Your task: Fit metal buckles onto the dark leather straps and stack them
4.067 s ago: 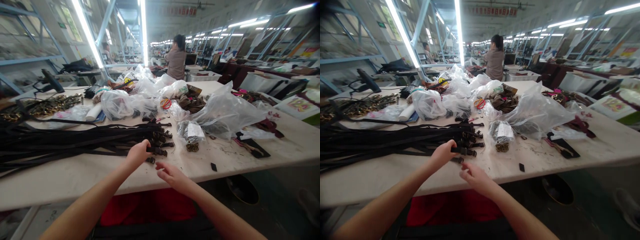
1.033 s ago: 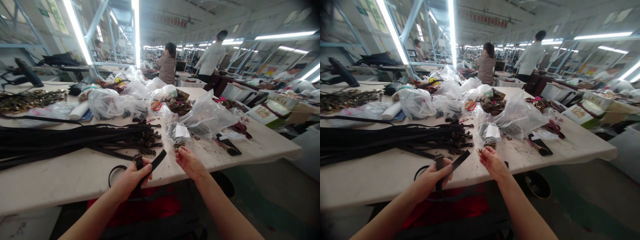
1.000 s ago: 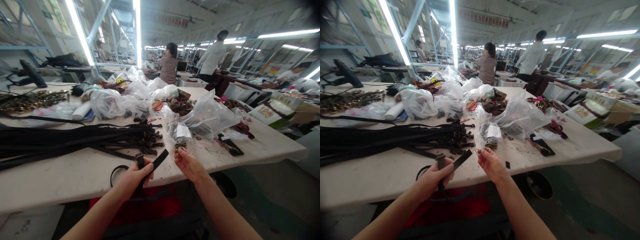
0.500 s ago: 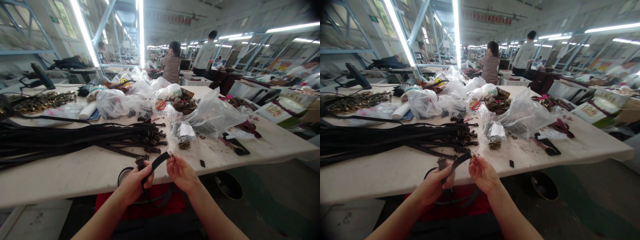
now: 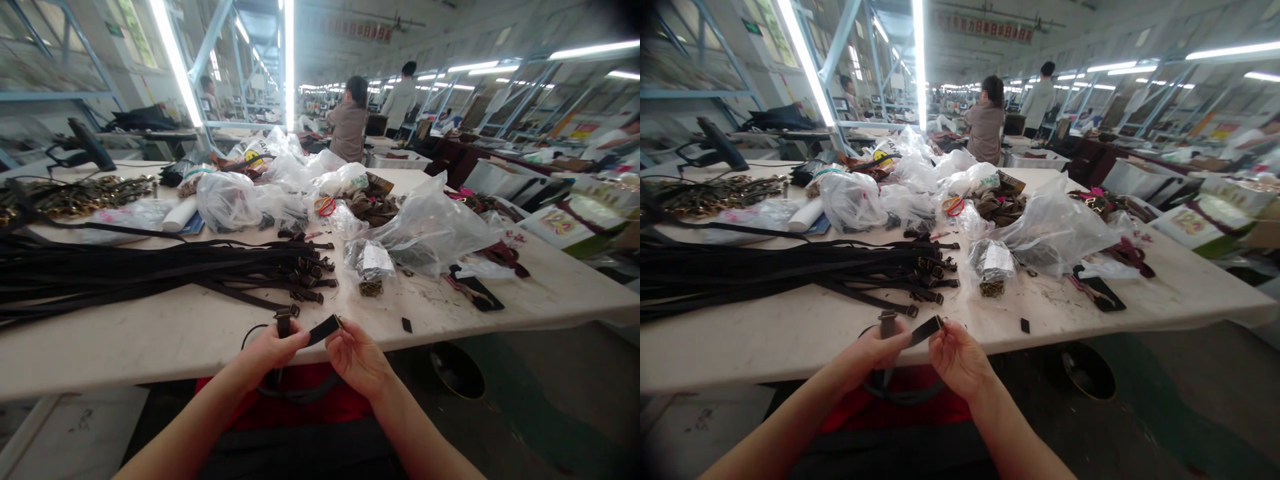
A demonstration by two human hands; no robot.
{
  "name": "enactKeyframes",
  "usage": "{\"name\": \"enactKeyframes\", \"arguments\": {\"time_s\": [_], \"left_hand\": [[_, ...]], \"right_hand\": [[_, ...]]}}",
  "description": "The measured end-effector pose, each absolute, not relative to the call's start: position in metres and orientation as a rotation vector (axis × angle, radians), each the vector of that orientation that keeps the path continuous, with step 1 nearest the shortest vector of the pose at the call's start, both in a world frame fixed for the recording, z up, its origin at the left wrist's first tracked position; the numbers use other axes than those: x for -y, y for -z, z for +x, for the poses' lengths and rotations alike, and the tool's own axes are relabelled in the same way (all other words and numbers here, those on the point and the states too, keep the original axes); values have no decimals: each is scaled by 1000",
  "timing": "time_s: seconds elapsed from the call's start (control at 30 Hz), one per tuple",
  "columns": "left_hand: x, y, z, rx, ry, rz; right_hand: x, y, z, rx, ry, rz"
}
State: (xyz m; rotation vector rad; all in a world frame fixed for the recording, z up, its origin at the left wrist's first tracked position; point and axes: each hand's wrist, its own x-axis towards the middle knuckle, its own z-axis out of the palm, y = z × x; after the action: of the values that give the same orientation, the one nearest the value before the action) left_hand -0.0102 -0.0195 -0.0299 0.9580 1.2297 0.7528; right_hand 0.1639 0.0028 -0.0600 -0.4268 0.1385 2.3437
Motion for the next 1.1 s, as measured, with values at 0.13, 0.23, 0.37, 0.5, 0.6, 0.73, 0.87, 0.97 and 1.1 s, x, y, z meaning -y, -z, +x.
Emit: {"name": "enactKeyframes", "arguments": {"time_s": [0.13, 0.23, 0.37, 0.5, 0.6, 0.73, 0.87, 0.97, 1.1], "left_hand": [[18, 21, -12, -1371, -707, 1087], [19, 21, -12, -1412, -707, 1110], [22, 22, -15, -1417, -673, 1125], [24, 20, -17, -1290, -650, 1171], [26, 16, -13, -1177, -690, 1170], [31, 10, -8, -1091, -788, 1140], [36, 7, -6, -971, -774, 1109], [39, 6, -2, -925, -743, 1128], [39, 4, 5, -951, -740, 1133]], "right_hand": [[1, 59, 162, -179, -2354, -426], [3, 58, 161, -193, -2375, -426], [6, 61, 160, -129, -2334, -446], [14, 66, 152, -42, -2347, -516], [21, 69, 144, 94, -2333, -636], [25, 58, 150, 755, -1986, -812], [21, 34, 168, 1444, -1487, -823], [20, 22, 172, 1671, -1334, -724], [18, 14, 170, 1634, -1285, -640]]}}
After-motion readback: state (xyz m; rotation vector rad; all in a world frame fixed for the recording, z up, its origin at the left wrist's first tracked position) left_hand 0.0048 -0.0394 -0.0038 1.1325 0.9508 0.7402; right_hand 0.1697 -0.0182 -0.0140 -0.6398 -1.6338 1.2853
